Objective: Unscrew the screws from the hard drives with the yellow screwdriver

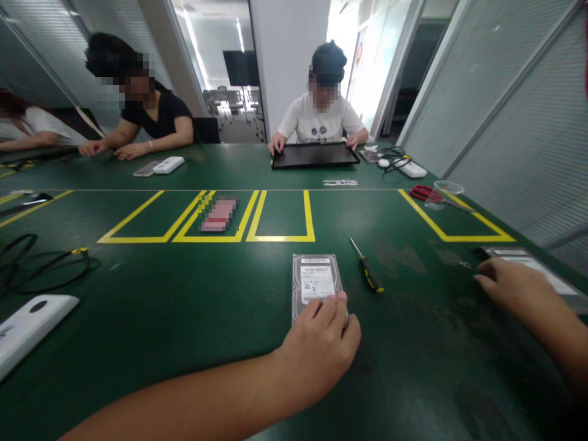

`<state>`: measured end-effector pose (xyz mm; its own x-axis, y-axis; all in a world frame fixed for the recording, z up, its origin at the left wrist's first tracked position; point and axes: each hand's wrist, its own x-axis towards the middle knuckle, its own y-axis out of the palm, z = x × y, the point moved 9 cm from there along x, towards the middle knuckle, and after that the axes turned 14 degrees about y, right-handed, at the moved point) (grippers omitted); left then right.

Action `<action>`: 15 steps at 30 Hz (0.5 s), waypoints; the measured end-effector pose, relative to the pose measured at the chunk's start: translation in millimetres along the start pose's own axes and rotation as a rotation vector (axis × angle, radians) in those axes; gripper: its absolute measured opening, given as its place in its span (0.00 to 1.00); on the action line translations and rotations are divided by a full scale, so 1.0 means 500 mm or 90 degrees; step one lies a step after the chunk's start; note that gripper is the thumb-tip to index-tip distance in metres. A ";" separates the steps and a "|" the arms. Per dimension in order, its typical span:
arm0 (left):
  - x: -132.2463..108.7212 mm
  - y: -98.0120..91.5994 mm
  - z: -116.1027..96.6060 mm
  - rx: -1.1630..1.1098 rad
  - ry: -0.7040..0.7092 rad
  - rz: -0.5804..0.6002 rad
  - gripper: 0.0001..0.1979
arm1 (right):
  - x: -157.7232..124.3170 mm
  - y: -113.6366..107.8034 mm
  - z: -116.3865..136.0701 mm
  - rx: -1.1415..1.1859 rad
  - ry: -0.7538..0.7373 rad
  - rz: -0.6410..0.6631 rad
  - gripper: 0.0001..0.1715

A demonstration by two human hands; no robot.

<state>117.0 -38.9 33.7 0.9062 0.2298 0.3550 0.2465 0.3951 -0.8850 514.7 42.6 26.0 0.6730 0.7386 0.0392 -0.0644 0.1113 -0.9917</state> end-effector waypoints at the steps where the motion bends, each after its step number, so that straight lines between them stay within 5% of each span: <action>1: 0.000 0.001 -0.001 0.000 0.001 0.000 0.13 | 0.002 0.004 -0.003 0.003 -0.003 -0.005 0.09; 15: 0.001 -0.003 0.000 0.000 0.004 0.001 0.13 | 0.024 0.020 0.010 0.001 -0.025 -0.001 0.05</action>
<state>116.9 -39.3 35.5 0.9088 0.2255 0.3511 0.2442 0.3948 -0.8857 518.5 56.3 17.0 0.6442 0.7636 0.0450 -0.0648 0.1131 -0.9915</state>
